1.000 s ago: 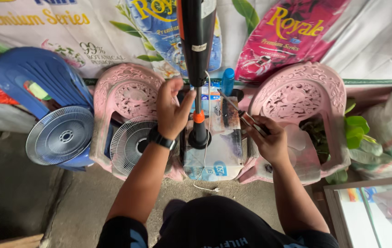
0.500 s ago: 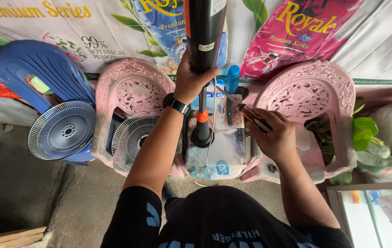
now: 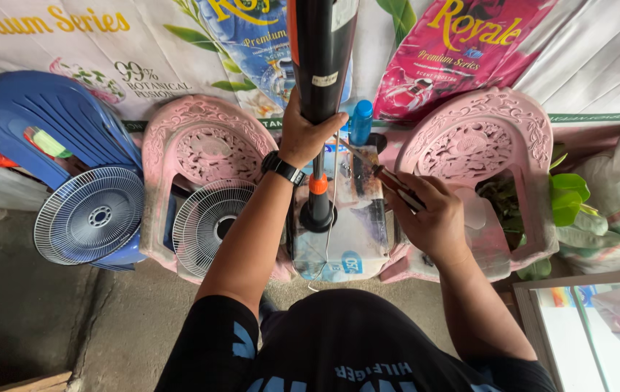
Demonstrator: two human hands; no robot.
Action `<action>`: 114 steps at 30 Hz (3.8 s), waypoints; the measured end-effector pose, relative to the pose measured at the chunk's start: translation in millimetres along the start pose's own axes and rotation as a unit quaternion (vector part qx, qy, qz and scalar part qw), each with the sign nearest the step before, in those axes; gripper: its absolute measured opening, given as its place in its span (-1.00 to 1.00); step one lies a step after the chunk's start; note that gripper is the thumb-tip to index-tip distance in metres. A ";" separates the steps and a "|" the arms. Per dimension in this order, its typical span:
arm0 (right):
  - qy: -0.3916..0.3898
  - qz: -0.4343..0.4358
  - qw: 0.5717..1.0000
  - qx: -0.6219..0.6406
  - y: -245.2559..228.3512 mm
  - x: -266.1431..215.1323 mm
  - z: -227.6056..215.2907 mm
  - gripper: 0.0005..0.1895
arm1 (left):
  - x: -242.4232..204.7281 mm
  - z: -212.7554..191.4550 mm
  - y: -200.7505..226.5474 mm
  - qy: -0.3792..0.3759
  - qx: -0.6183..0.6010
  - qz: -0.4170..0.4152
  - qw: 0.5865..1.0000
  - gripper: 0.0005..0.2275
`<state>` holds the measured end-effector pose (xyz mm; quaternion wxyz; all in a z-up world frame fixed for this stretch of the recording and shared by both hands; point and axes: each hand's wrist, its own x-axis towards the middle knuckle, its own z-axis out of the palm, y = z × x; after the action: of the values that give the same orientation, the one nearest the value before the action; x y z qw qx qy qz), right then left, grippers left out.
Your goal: The person assembles a standing fan by attaching the pole to the base, inserting the motor housing, and securing it with a screwdriver. They then attach the fan blade to the motor housing.
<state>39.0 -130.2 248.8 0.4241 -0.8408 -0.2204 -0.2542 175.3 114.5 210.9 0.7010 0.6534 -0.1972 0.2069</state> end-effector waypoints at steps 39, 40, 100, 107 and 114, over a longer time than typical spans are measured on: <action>0.004 0.209 0.928 0.307 77.4 -27.5 20.2 -0.70 | 3.4 4.9 -10.7 0.043 0.020 -0.024 0.999 -0.65; 0.003 0.186 0.928 0.323 77.0 -28.2 21.0 -0.65 | 2.9 5.2 -10.3 0.043 0.015 -0.021 0.999 -0.65; 0.056 0.212 0.901 0.375 75.5 -25.0 33.8 -0.68 | 4.2 2.3 -12.3 0.032 0.043 0.018 0.998 -0.66; 0.031 0.135 0.919 0.368 70.9 -25.7 31.2 -0.68 | 4.2 2.0 -14.5 0.040 0.041 0.019 0.998 -0.65; 0.002 0.204 0.876 0.437 70.0 -23.3 27.9 -0.50 | 5.7 2.2 -13.8 0.043 0.042 0.039 0.997 -0.65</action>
<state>68.8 -148.9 178.1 0.7916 -0.5953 -0.1316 -0.0416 187.6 111.6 202.6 0.6718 0.6650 -0.1836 0.2698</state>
